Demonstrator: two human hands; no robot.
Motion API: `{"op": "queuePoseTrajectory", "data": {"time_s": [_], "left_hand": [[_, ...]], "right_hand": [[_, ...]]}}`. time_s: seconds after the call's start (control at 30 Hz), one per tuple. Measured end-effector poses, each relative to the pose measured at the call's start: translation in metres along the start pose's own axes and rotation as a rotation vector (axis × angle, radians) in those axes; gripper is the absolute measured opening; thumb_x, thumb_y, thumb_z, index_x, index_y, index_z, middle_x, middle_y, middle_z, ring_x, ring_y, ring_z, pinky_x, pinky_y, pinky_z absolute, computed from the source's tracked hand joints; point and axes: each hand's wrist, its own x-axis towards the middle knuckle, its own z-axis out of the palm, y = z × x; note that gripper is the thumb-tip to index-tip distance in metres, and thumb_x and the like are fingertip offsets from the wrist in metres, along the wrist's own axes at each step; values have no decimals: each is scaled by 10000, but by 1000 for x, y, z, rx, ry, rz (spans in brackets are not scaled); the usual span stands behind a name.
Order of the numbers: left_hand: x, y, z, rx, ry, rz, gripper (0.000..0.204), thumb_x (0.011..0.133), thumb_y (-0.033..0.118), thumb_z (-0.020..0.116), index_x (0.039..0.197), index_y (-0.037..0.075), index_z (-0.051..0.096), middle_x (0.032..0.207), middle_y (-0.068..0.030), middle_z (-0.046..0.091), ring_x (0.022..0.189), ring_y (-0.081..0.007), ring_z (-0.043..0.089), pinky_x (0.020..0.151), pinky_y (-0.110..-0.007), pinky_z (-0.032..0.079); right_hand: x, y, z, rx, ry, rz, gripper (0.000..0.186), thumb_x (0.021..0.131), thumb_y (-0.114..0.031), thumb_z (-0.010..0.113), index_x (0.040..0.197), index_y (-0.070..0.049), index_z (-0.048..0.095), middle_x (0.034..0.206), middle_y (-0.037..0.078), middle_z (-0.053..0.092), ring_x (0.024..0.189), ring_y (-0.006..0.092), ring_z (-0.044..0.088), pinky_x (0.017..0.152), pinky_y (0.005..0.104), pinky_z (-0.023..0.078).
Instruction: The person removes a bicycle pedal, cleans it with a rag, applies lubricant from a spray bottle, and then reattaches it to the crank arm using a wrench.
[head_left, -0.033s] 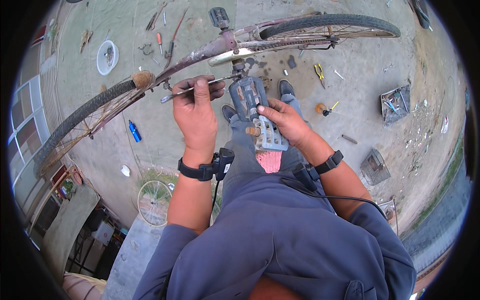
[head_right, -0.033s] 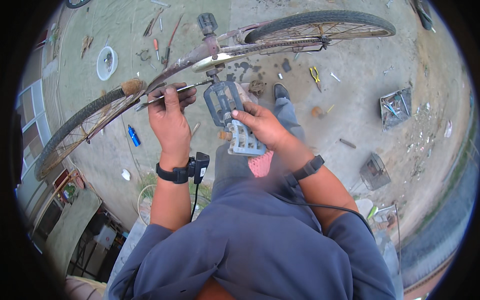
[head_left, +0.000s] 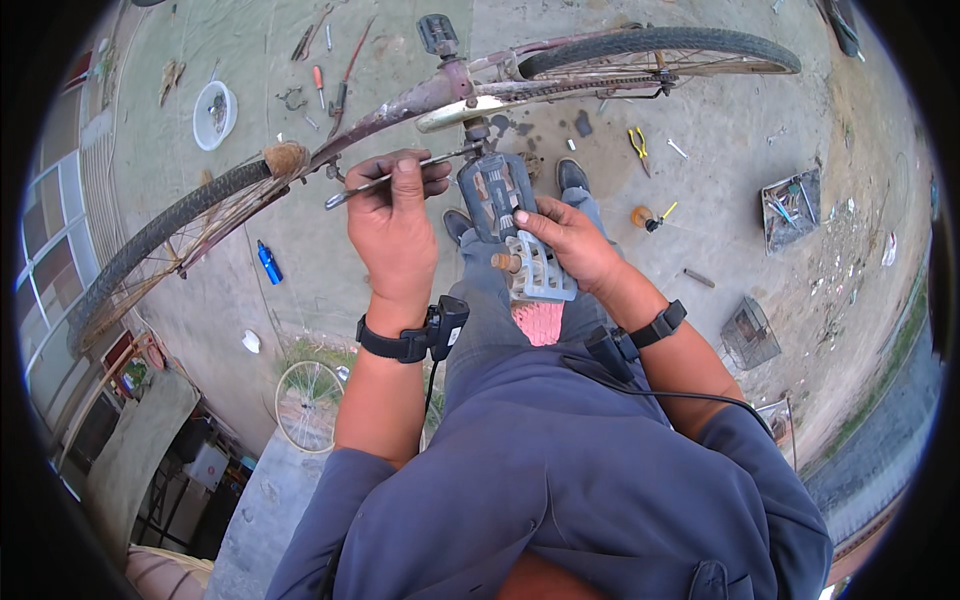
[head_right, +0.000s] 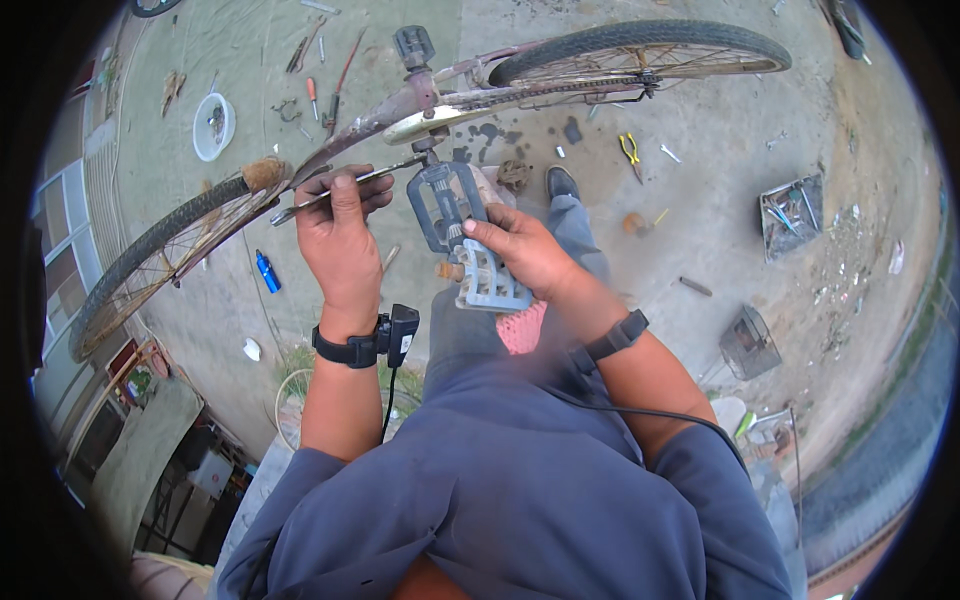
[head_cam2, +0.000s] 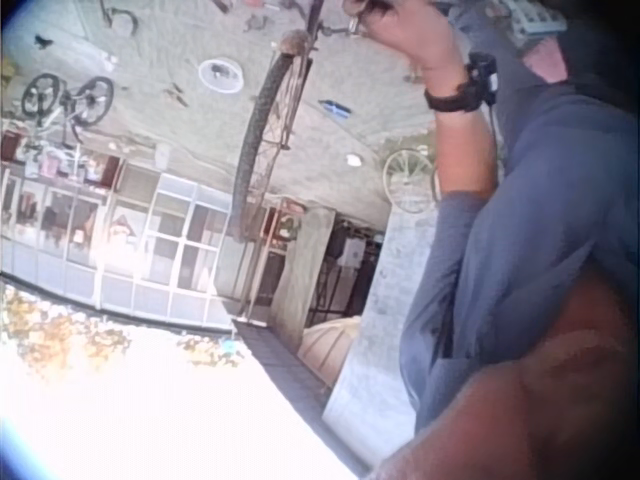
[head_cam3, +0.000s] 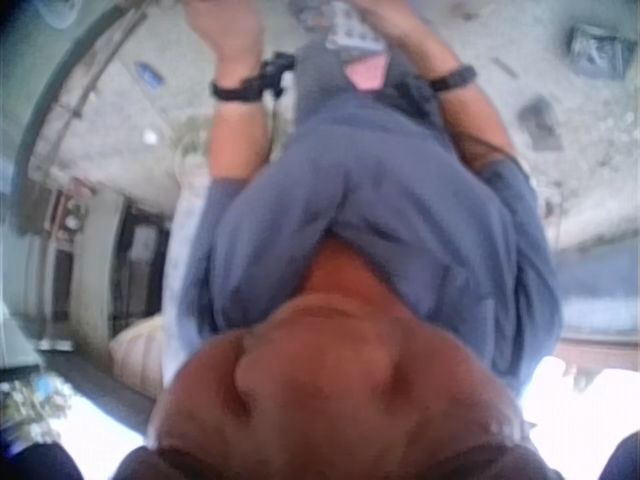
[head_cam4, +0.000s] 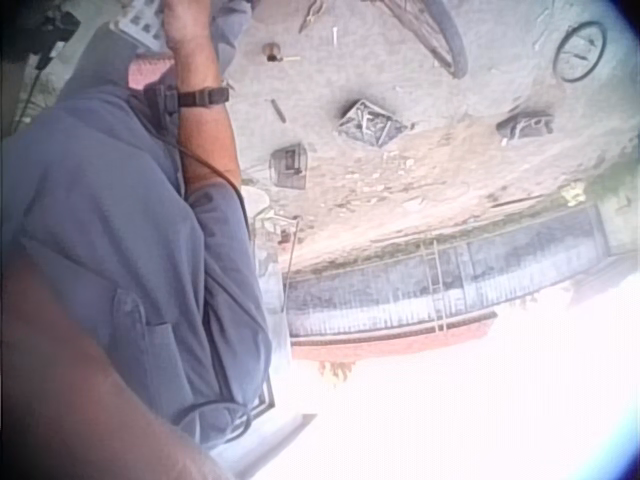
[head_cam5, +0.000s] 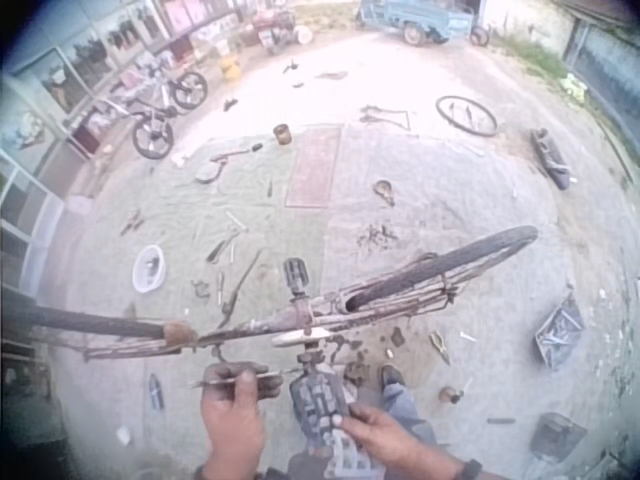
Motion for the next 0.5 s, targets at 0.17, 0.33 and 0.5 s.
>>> {"op": "queuePoseTrajectory", "data": {"time_s": [0.17, 0.33, 0.5], "left_hand": [[-5, -1, 2, 353, -204, 217, 141, 1026, 132, 555, 1048, 5, 499, 1033, -141, 660, 874, -217, 700, 768, -316, 570], [13, -35, -16, -381, 47, -417, 168, 1026, 216, 565, 1043, 48, 568, 1040, -127, 681, 891, -229, 686, 822, -336, 550], [23, -72, -30, -759, 148, -745, 130, 1019, 215, 560, 1000, 88, 581, 1000, -121, 679, 855, -226, 671, 741, -321, 568]], "right_hand": [[-1, -1, 1, -8, 4, -19, 286, 987, -274, 637, 1128, -25, 622, 939, 18, 683, 792, 83, 646, 717, 251, 550], [-2, -2, 0, -27, 12, -16, 285, 987, -290, 637, 1110, -33, 627, 946, 9, 679, 805, 72, 632, 730, 241, 536], [3, 2, 0, -114, 39, -5, 333, 985, -299, 640, 1169, -22, 618, 952, 10, 674, 820, 72, 630, 737, 239, 533]]}}
